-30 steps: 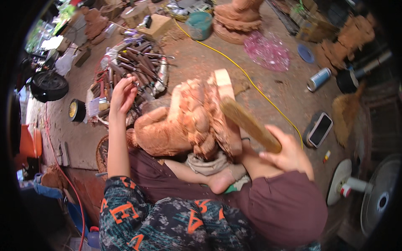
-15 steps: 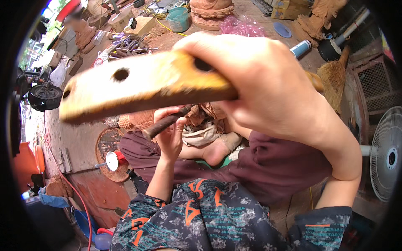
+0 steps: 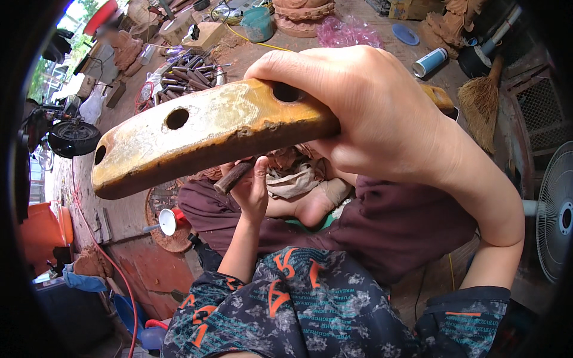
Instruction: The person carves a wooden statue of a seated figure using a chisel and a wooden mallet. They repeatedly strike the chisel to shape the details of the statue's head and hair, occasionally pausing to inspect the work or switch tools.
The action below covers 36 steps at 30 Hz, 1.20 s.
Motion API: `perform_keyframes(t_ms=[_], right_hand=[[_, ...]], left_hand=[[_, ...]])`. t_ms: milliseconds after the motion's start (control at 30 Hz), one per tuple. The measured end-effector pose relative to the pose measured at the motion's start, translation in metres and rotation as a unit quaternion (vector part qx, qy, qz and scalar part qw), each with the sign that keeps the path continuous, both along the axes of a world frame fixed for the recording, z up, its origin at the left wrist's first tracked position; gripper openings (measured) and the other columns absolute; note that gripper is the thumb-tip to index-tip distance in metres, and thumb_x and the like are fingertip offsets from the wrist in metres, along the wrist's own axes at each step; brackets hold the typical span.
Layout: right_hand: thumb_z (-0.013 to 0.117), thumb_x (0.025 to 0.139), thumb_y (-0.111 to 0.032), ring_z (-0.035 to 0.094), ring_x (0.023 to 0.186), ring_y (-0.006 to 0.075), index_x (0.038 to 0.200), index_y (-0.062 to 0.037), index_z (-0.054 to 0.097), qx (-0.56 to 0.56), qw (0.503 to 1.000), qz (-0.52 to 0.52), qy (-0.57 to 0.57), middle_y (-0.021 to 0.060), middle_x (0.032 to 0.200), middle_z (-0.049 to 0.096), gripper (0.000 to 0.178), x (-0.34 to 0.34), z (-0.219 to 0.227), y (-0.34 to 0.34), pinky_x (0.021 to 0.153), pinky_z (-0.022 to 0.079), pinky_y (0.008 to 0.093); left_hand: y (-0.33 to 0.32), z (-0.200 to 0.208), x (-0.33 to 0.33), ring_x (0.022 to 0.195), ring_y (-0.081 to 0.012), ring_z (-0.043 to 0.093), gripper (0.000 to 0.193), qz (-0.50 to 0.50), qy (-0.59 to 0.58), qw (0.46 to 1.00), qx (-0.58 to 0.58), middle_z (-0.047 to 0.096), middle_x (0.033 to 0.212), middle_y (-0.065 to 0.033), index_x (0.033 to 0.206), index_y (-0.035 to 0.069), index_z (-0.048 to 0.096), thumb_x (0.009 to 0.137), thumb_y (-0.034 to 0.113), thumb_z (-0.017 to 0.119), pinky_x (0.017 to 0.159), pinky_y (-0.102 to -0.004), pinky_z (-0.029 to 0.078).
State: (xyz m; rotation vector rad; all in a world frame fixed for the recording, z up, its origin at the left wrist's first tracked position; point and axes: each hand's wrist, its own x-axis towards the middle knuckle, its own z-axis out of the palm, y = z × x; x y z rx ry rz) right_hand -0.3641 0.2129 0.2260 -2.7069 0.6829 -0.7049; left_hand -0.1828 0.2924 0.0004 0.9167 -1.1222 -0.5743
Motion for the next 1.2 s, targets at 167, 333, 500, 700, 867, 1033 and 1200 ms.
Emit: perform_keyframes(t_ms=[167,333,500,700,867,1033,1200], right_hand=[[0.069,0.063,0.007,0.066,0.098,0.0327,0.116,0.0002,0.057,0.005,1.0,0.004,-0.008,0.0167,0.103,0.066,0.055,-0.001,-0.002,-0.002,0.08,0.052,0.0348],[0.069,0.062,0.007,0.065,0.098,0.0328,0.115,0.0005,0.057,0.006,1.0,0.004,0.003,0.0169,0.103,0.066,0.055,-0.001,-0.002,-0.003,0.08,0.052,0.0351],[0.069,0.062,0.007,0.065,0.099,0.0335,0.116,0.0006,0.057,0.007,1.0,0.006,0.01,0.0172,0.104,0.066,0.056,0.0,-0.003,-0.004,0.081,0.052,0.0353],[0.069,0.062,0.006,0.065,0.1,0.0334,0.117,0.0007,0.056,0.01,1.0,0.007,0.018,0.0176,0.104,0.065,0.056,0.0,-0.004,-0.004,0.081,0.051,0.0351],[0.069,0.064,0.006,0.066,0.099,0.0316,0.118,0.0011,0.056,0.01,1.0,0.018,0.0,0.0176,0.106,0.066,0.056,0.009,-0.003,-0.006,0.082,0.051,0.0349],[0.069,0.065,0.004,0.066,0.095,0.0324,0.118,-0.0003,0.057,-0.006,0.996,0.06,-0.063,0.0171,0.105,0.066,0.055,0.037,0.005,-0.005,0.08,0.053,0.035],[0.069,0.068,-0.008,0.065,0.083,0.0297,0.113,-0.0063,0.059,-0.158,0.983,0.087,-0.039,0.0112,0.095,0.064,0.046,0.067,0.007,0.0,0.071,0.053,0.0346]], left_hand=[[-0.001,0.008,-0.002,0.094,-0.0132,0.058,0.037,-0.019,0.016,1.0,-0.001,0.055,0.104,-0.0064,0.119,0.002,0.042,0.089,-0.004,0.061,0.084,-0.0255,0.048],[0.0,0.005,0.0,0.099,-0.0137,0.057,0.048,-0.027,0.046,0.999,0.01,0.056,0.112,-0.0079,0.131,0.001,0.037,0.089,-0.004,0.06,0.087,-0.027,0.047],[0.001,0.004,0.001,0.103,-0.0177,0.059,0.042,-0.035,0.07,0.997,-0.007,0.06,0.116,-0.0113,0.129,-0.005,0.044,0.09,-0.004,0.059,0.09,-0.0306,0.047],[-0.001,0.008,-0.001,0.102,-0.019,0.061,0.029,-0.023,0.082,0.996,-0.012,0.064,0.112,-0.0129,0.117,-0.008,0.055,0.089,-0.005,0.058,0.09,-0.0308,0.048],[-0.01,0.003,0.014,0.097,-0.0176,0.062,0.03,-0.057,0.093,0.993,0.035,0.064,0.107,-0.0117,0.117,-0.003,0.054,0.088,-0.005,0.06,0.086,-0.0298,0.05],[-0.01,-0.009,0.009,0.096,-0.0172,0.061,0.036,-0.049,0.074,0.996,0.001,0.061,0.11,-0.0094,0.122,0.002,0.048,0.089,-0.004,0.06,0.084,-0.0292,0.049],[0.018,-0.034,0.022,0.095,-0.024,0.059,0.028,0.114,-0.211,0.971,0.011,0.061,0.106,-0.0116,0.111,0.0,0.056,0.083,0.0,0.063,0.085,-0.0355,0.046]])
